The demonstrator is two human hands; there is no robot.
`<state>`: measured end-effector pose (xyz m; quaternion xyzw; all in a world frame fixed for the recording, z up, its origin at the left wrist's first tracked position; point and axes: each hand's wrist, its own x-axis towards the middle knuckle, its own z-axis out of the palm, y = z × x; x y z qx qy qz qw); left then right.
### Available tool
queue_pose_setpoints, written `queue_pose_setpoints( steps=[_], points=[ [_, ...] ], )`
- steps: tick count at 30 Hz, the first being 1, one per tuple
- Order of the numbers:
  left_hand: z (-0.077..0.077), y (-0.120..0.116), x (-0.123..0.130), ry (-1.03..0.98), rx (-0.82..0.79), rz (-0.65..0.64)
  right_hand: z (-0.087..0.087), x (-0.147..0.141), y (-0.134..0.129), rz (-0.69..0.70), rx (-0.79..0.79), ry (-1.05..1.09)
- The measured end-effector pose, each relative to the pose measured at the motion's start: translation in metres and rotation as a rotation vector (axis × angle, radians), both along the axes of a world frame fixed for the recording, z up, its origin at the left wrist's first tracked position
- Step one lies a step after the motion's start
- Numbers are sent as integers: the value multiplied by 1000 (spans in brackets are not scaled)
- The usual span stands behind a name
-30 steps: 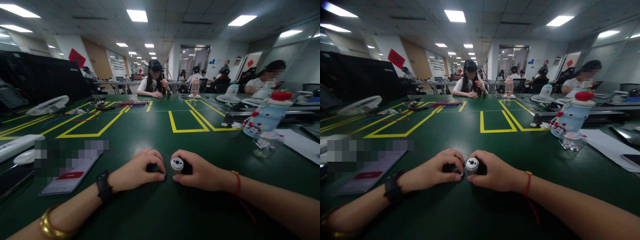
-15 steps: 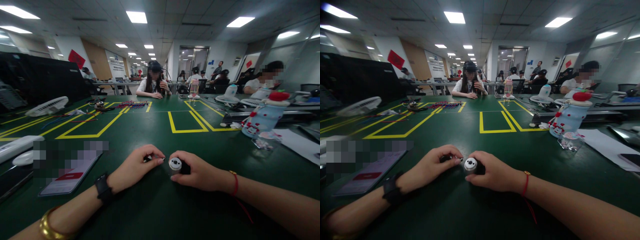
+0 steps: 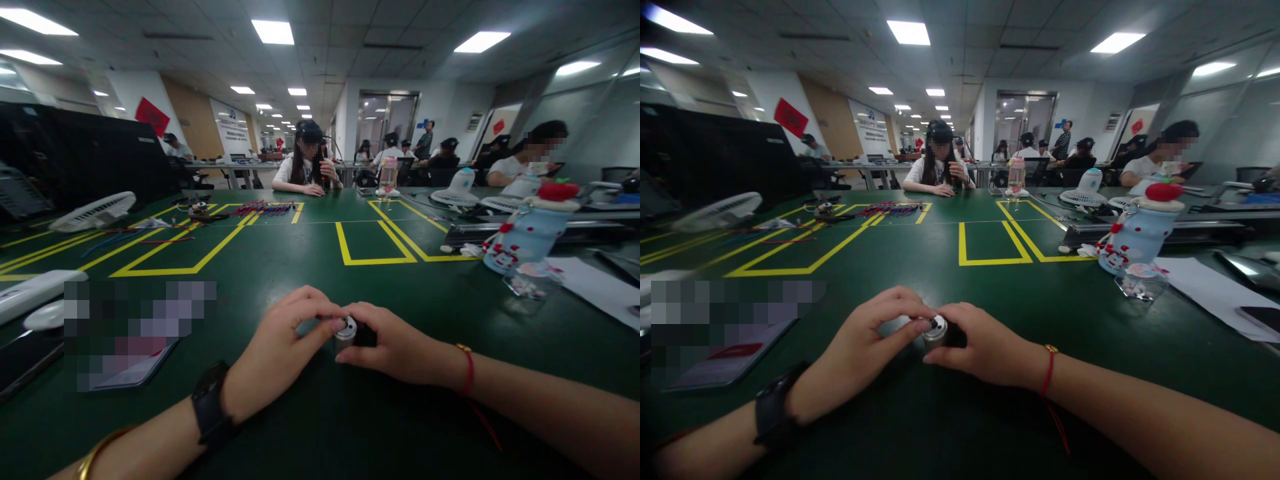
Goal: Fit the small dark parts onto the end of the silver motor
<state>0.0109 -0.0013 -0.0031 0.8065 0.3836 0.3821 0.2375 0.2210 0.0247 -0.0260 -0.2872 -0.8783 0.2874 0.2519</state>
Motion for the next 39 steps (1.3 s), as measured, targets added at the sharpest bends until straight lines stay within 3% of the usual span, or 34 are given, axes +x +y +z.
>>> queue_pose_setpoints(
  steps=[7,15,25,39],
  points=[
    [2,0,-1,30,19,23,-2,0,1,-2,12,-3],
    [-2,-3,-2,25,-26,-95,-2,1,1,-9,-5,-22],
    [-12,17,-4,-142,-433,-15,-2,3,3,25,13,-7],
    [-12,16,-13,-133,-245,-244,8,2,4,43,-4,-63]
  ],
)
